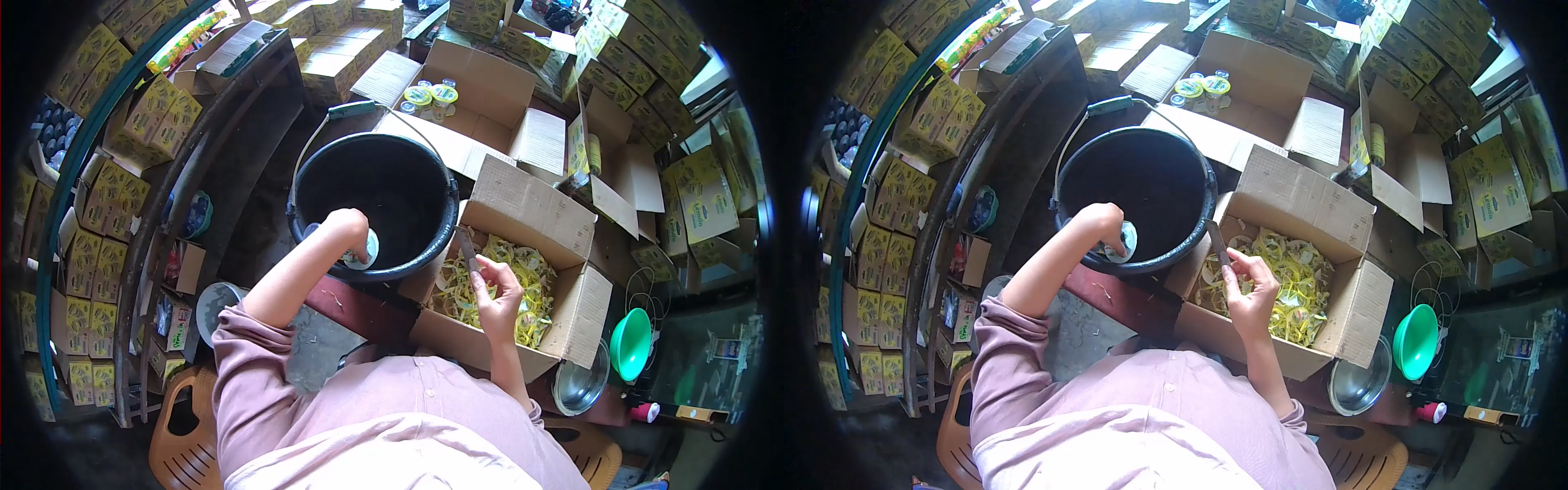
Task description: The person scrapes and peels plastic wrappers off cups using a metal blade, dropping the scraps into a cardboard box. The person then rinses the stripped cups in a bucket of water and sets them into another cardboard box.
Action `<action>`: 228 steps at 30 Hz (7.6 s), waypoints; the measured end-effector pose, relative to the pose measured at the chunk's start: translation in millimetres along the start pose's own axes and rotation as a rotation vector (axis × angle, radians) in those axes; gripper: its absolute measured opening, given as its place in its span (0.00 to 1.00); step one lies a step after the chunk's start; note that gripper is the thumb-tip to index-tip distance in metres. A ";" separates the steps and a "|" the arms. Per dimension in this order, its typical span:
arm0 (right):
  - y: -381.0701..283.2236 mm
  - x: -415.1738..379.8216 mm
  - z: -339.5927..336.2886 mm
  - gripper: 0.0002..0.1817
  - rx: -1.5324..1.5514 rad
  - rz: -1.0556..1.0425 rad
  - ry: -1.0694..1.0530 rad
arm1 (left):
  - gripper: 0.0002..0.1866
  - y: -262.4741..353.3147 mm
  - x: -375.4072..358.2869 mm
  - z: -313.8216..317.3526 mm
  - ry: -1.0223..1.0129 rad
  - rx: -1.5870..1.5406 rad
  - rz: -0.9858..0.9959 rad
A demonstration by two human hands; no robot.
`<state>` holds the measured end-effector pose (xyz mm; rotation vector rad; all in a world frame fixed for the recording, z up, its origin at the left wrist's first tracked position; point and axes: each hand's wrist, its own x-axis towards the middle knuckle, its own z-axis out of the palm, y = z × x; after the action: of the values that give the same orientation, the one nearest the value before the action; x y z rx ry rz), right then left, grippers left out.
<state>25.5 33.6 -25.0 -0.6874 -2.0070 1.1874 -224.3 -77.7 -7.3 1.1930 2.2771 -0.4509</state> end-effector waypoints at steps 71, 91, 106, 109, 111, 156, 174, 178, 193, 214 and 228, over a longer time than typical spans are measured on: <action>-52.7 92.0 11.3 0.11 -0.474 -1.063 -0.181 | 0.25 35.8 -62.8 7.6 1.102 -1.074 0.437; -43.3 85.7 27.9 0.12 -0.418 -1.079 -0.260 | 0.22 28.0 -72.2 4.3 0.886 -1.180 0.531; -75.9 78.7 -2.0 0.12 -0.417 -1.112 -0.182 | 0.31 61.1 -88.8 10.6 1.211 -0.979 0.488; -78.9 73.8 -13.8 0.11 -0.426 -1.143 -0.172 | 0.31 70.0 -103.0 4.5 1.185 -0.981 0.502; -81.1 70.3 -15.6 0.10 -0.413 -1.155 -0.156 | 0.31 73.9 -111.9 2.4 1.175 -0.983 0.481; -55.6 95.7 -15.2 0.28 -0.372 -1.037 -0.324 | 0.25 71.8 -74.2 -14.1 0.770 -1.223 0.680; -66.3 101.0 -20.9 0.30 -0.406 -1.069 -0.286 | 0.26 67.9 -79.0 -19.4 0.750 -1.269 0.696; -64.9 98.0 -18.8 0.30 -0.386 -1.062 -0.287 | 0.25 65.6 -78.2 -15.6 0.648 -1.327 0.707; -60.5 93.6 -15.6 0.31 -0.356 -1.038 -0.322 | 0.21 65.8 -71.6 -5.7 0.495 -1.421 0.757; -66.4 90.1 -34.5 0.28 -0.353 -1.048 -0.418 | 0.26 71.4 -83.9 -16.3 0.481 -1.412 0.775; -74.1 87.4 -34.8 0.29 -0.314 -1.050 -0.407 | 0.24 65.0 -80.7 -10.4 0.334 -1.454 0.798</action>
<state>-8.1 82.9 78.8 0.5214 -2.3854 0.3812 -135.3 -89.2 45.5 1.1307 1.3921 1.4955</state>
